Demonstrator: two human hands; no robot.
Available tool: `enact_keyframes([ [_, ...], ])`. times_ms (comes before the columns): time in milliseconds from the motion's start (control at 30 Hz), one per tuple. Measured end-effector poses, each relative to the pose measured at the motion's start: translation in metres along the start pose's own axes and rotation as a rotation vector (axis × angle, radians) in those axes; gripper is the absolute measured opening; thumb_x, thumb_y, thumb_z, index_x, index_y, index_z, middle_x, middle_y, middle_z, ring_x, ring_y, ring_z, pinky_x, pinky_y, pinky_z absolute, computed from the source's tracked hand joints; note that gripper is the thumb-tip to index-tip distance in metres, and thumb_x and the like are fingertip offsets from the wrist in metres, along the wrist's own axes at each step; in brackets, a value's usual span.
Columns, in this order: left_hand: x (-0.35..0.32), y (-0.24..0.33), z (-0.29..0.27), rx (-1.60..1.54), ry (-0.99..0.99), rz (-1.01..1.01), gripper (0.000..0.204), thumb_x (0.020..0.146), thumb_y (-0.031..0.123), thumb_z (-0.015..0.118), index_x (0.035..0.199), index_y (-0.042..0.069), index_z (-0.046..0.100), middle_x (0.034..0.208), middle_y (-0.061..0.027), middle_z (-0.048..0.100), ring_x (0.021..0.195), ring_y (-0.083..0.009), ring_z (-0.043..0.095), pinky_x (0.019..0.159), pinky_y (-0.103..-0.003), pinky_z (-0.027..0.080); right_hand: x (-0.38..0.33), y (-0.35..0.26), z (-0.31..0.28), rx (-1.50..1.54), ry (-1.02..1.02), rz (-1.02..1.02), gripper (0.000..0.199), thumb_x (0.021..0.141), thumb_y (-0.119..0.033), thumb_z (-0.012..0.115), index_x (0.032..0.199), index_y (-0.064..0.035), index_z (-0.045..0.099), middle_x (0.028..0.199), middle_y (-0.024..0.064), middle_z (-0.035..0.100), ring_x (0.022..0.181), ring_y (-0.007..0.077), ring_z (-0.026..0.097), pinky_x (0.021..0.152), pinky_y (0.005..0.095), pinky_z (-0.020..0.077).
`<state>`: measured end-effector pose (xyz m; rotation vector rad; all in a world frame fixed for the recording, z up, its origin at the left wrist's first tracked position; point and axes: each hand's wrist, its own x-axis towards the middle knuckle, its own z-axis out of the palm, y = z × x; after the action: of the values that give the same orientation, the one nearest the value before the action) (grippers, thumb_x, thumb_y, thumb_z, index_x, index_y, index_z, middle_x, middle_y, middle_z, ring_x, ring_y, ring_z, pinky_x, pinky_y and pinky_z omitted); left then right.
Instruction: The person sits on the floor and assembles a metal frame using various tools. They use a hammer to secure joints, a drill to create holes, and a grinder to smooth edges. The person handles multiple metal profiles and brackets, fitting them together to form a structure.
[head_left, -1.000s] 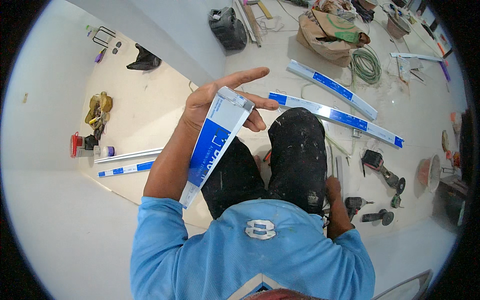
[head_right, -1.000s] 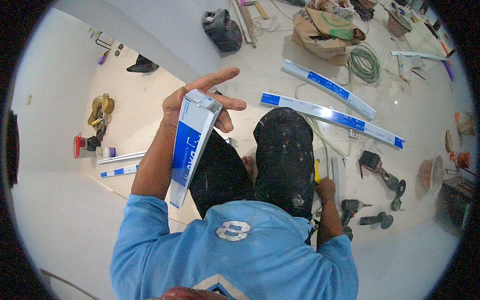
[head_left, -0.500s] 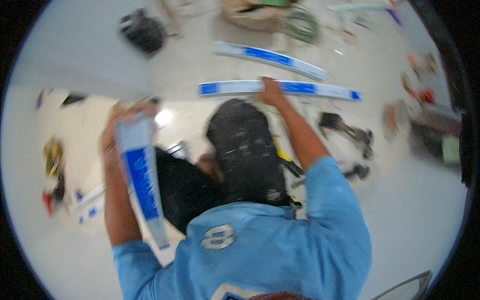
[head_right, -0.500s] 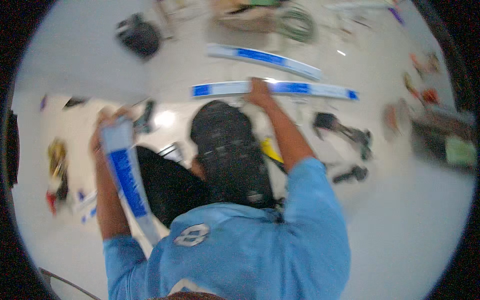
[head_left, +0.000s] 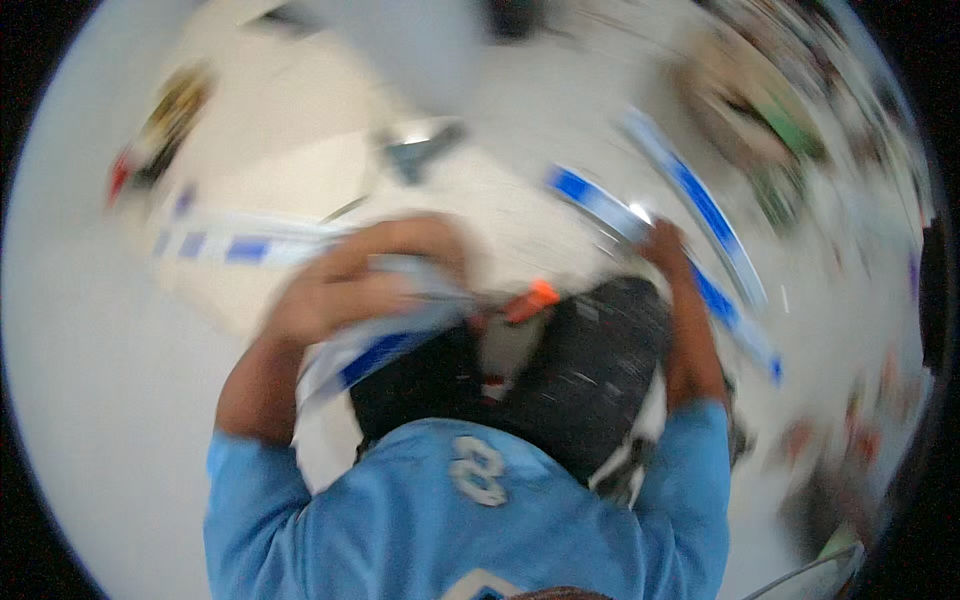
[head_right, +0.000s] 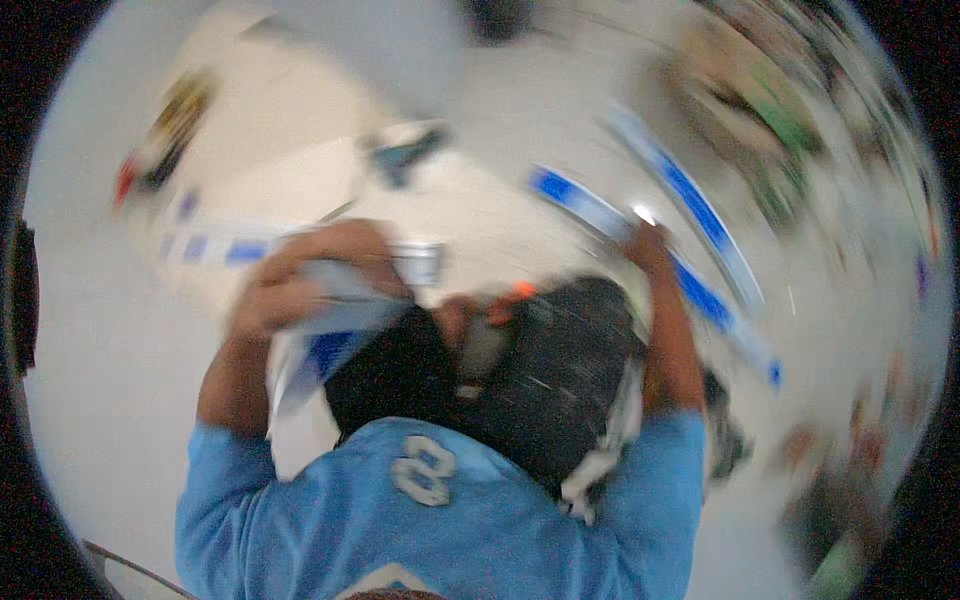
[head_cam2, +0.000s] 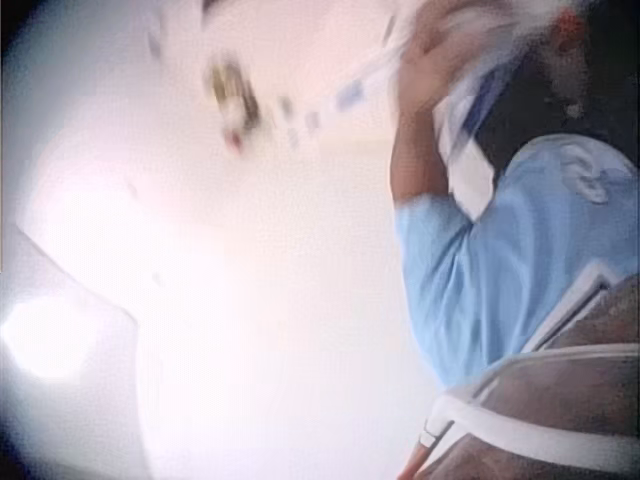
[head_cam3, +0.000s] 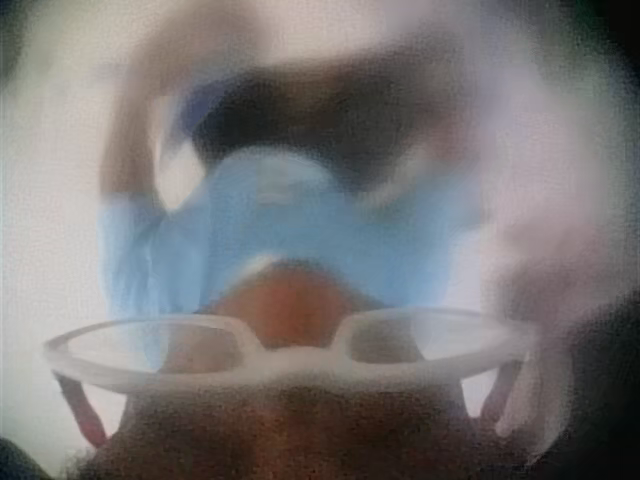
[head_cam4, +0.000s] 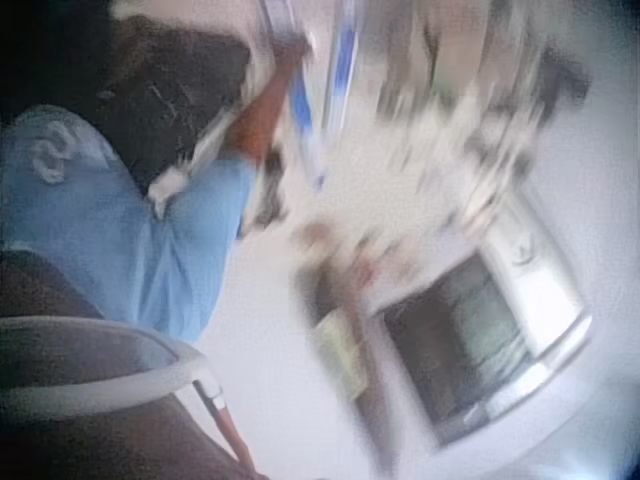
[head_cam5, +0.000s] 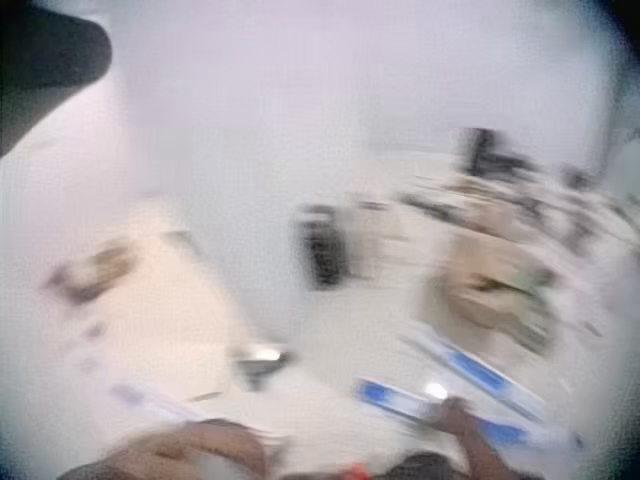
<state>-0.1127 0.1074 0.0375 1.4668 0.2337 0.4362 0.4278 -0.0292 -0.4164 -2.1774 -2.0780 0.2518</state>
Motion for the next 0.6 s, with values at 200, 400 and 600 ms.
enact_keyframes([
  [200, -0.005, -0.026, 0.045, 0.095, -0.199, -0.101, 0.039, 0.113, 0.039, 0.061, 0.109, 0.001, 0.066, 0.101, -0.0155, 0.067, 0.099, -0.0303, 0.066, 0.092, -0.045, 0.052, 0.146, -0.169, -0.193, 0.141, -0.596, -0.067, 0.075, 0.087, -0.039, 0.088, 0.142, 0.0047, 0.063, 0.135, 0.0277, 0.072, 0.126, 0.0428, 0.07, 0.11, 0.0503, 0.0545],
  [400, -0.005, -0.006, 0.036, 0.133, -0.138, 0.026, 0.037, 0.109, 0.038, 0.066, 0.101, 0.001, 0.062, 0.097, -0.0194, 0.064, 0.099, -0.0395, 0.067, 0.088, -0.05, 0.051, 0.211, -0.336, -0.14, -0.027, -0.591, -0.561, 0.053, 0.093, -0.036, 0.082, 0.131, -0.0008, 0.068, 0.126, 0.0265, 0.074, 0.121, 0.0451, 0.07, 0.105, 0.0546, 0.055],
  [600, -0.012, 0.007, 0.004, 0.026, -0.026, 0.199, 0.037, 0.108, 0.036, 0.068, 0.105, -0.001, 0.063, 0.1, -0.0203, 0.064, 0.101, -0.0412, 0.065, 0.09, -0.05, 0.051, 0.177, -0.44, 0.047, 0.346, -0.637, -0.356, 0.048, 0.086, -0.025, 0.082, 0.126, -0.0027, 0.07, 0.12, 0.0263, 0.075, 0.118, 0.0448, 0.07, 0.101, 0.055, 0.0553],
])
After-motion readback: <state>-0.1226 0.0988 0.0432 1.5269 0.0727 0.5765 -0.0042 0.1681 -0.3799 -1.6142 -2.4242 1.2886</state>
